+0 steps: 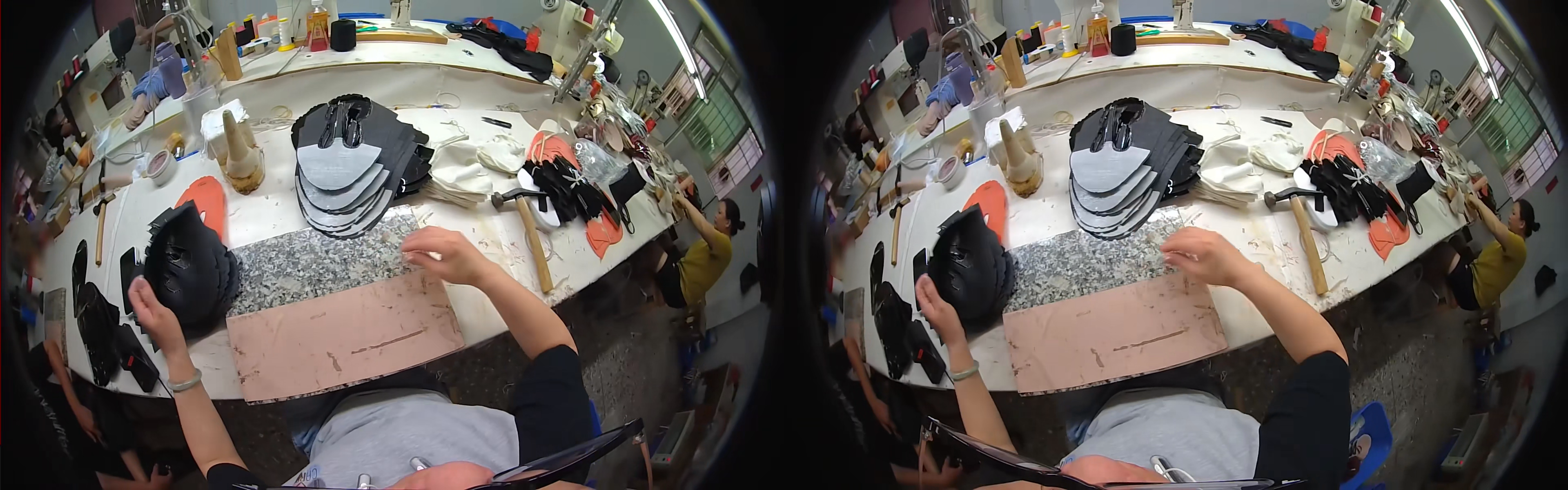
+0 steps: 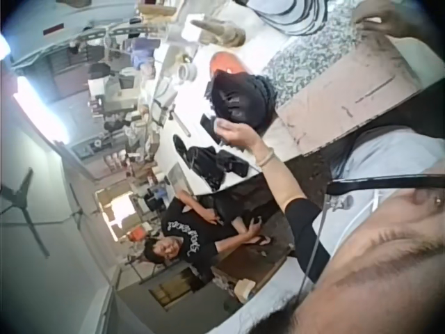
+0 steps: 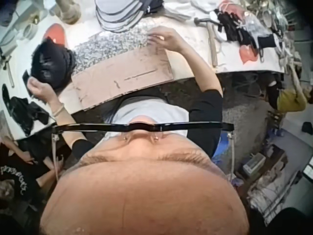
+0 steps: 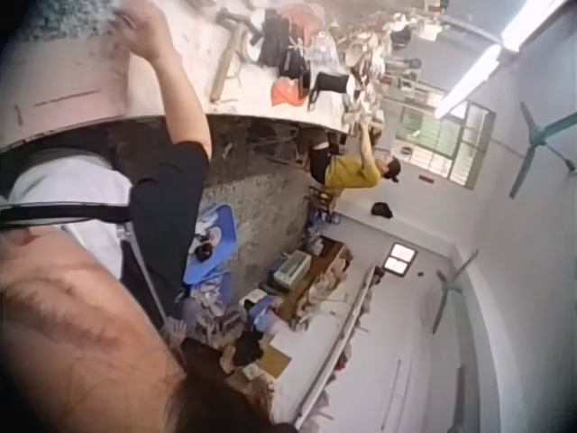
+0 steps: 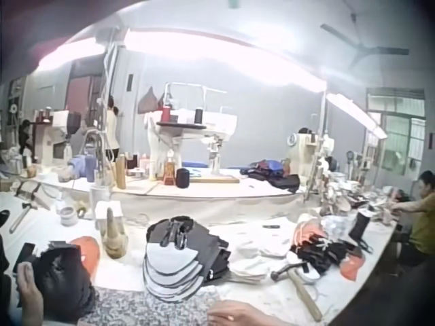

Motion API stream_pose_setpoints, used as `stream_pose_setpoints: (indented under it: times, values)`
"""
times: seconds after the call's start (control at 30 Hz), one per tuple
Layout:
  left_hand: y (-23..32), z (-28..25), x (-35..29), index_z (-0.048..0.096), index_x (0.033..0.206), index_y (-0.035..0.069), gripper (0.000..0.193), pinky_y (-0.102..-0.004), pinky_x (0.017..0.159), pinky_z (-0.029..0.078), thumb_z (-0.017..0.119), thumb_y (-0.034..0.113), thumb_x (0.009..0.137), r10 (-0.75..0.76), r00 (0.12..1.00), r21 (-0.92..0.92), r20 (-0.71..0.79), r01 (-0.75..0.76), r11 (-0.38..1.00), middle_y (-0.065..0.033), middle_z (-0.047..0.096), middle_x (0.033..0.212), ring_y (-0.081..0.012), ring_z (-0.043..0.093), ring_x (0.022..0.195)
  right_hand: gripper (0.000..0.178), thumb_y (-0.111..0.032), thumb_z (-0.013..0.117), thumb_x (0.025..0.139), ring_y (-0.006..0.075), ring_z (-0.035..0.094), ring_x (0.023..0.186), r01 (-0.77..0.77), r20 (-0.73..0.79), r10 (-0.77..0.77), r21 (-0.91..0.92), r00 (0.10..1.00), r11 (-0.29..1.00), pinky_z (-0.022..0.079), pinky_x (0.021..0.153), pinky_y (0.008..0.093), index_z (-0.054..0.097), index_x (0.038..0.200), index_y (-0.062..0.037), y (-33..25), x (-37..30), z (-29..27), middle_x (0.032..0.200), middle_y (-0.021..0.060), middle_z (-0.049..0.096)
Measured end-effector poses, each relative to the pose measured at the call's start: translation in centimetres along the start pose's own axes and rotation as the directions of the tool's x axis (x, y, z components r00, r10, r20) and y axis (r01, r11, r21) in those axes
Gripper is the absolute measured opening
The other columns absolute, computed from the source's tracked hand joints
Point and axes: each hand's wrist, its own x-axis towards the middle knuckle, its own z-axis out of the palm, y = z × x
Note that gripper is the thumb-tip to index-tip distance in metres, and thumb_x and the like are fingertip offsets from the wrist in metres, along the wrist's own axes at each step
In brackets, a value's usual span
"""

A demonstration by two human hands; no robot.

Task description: The person peels the backing from adhesive lining pieces, sticks them onto shoe upper cutouts by hand, presses them flat, and stacks the assembled pieces.

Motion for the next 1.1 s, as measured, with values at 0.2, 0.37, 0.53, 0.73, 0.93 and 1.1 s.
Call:
stream_pose_setpoints:
  times: [0.2,0.37,0.53,0.73,0.93,1.1]
  values:
    - [10.9,0.8,-3.7,0.053,0.116,-0.005,0.018,-0.04,0.091,0.052,0.046,0.006,0.103,0.539,0.804,-0.129,0.251,-0.524,0.842,-0.0244,0.064,0.119,-0.0347,0.065,0.108,0.017,-0.009,0.071,0.085,0.0284,0.067,0.091,-0.44,-0.416,0.407,0.018,0.814,0.898,0.053,0.085,0.0359,0.071,0.102,-0.0043,3.2,-1.3,-5.3,0.098,0.0126,0.071]
    - [16.4,1.8,-12.2,0.061,0.096,0.001,0.01,-0.0458,0.091,0.052,0.063,0.003,0.087,0.652,0.358,-0.453,0.668,-0.499,0.738,-0.0182,0.066,0.109,-0.0335,0.065,0.107,0.04,0.003,0.065,0.078,0.0306,0.056,0.118,-0.197,-0.273,0.075,-0.454,0.959,0.869,0.046,0.099,0.0385,0.067,0.117,-0.0077,12.2,1.6,-8.7,0.12,0.0101,0.066]
    - [16.7,-0.4,-16.4,0.062,0.097,0.003,0.015,-0.0436,0.094,0.051,0.068,0.01,0.085,0.606,0.285,-0.432,0.743,-0.488,0.759,-0.0151,0.067,0.111,-0.0304,0.064,0.113,0.041,0.003,0.058,0.078,0.0272,0.056,0.111,-0.228,0.106,0.345,-0.568,0.933,0.791,0.045,0.096,0.0411,0.07,0.113,-0.0149,13.8,3.4,-10.6,0.105,0.0036,0.066]
    - [16.9,-1.6,-17.4,0.064,0.093,0.004,0.018,-0.0439,0.094,0.05,0.072,0.016,0.083,0.585,0.276,-0.433,0.763,-0.453,0.779,-0.0132,0.067,0.11,-0.0297,0.063,0.115,0.016,-0.008,0.062,0.08,0.0246,0.062,0.095,-0.325,-0.099,0.32,-0.503,0.942,0.801,0.049,0.084,0.0355,0.075,0.089,-0.0087,12.0,3.8,-12.1,0.091,0.0078,0.067]
    - [18.2,-1.2,-16.5,0.065,0.102,0.001,0.026,-0.045,0.096,0.049,0.075,0.014,0.082,0.534,0.262,-0.448,0.804,-0.324,0.833,-0.0148,0.067,0.113,-0.0312,0.062,0.116,0.018,-0.01,0.066,0.082,0.0166,0.061,0.076,-0.305,-0.457,0.22,-0.122,0.862,0.944,0.049,0.072,0.029,0.073,0.096,-0.0034,11.9,3.3,-13.7,0.085,0.0066,0.065]
    - [21.0,1.4,-17.7,0.06,0.126,-0.001,0.037,-0.0348,0.093,0.051,0.067,0.009,0.091,0.15,0.444,-0.375,0.883,0.477,0.795,-0.0166,0.064,0.121,-0.0244,0.064,0.109,0.012,-0.003,0.066,0.083,0.0121,0.057,0.077,-0.171,-0.4,0.086,-0.181,0.912,0.969,0.044,0.073,0.0244,0.071,0.094,-0.0012,1.6,3.5,-11.8,0.089,0.0043,0.065]
